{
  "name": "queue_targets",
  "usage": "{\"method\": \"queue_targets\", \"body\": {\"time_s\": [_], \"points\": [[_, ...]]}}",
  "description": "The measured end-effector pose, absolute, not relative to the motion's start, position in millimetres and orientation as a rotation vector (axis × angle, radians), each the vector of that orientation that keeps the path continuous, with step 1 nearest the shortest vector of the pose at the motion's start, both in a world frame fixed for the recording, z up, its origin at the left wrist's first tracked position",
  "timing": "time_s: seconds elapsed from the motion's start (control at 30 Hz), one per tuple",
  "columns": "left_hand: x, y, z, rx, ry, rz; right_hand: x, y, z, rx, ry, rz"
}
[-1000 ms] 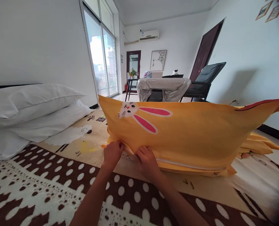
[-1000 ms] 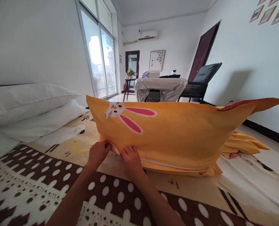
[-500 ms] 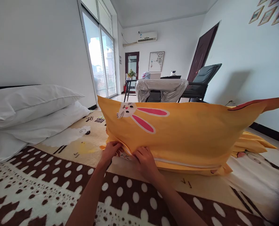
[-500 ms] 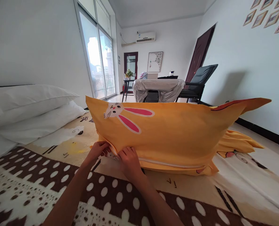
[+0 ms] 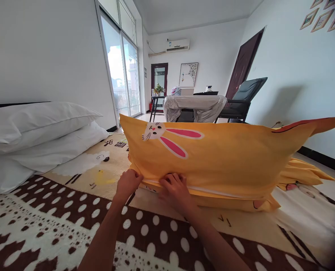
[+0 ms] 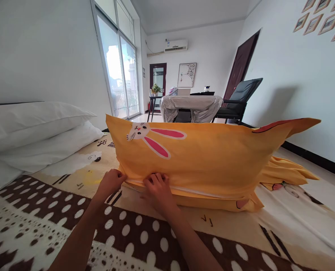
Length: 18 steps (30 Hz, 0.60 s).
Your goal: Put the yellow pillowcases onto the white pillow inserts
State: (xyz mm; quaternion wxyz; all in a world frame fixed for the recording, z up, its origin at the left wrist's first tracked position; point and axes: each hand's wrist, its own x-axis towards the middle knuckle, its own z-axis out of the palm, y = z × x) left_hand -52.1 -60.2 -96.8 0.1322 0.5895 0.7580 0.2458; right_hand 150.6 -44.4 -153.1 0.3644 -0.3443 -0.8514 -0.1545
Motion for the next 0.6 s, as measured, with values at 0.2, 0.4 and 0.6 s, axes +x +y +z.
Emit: {"method": "queue_targets", "body": {"time_s": [0.2, 0.4, 0.6], "points": [[-56.5, -62.0, -92.7, 1.763, 2.175, 0.545, 152.7, -39.2, -155.5, -0.889, -2.145, -0.403], [-62.2, -49.7, -111.8, 1.834, 2.047, 0.373, 153.8, -48.2, -143.9, -1.004, -2.346, -0.234], [-53.3, -76.1, -90.4, 2.083, 1.986, 0.341, 155.5, -61.4, -121.9, -1.321, -2.575, 0.036]]}}
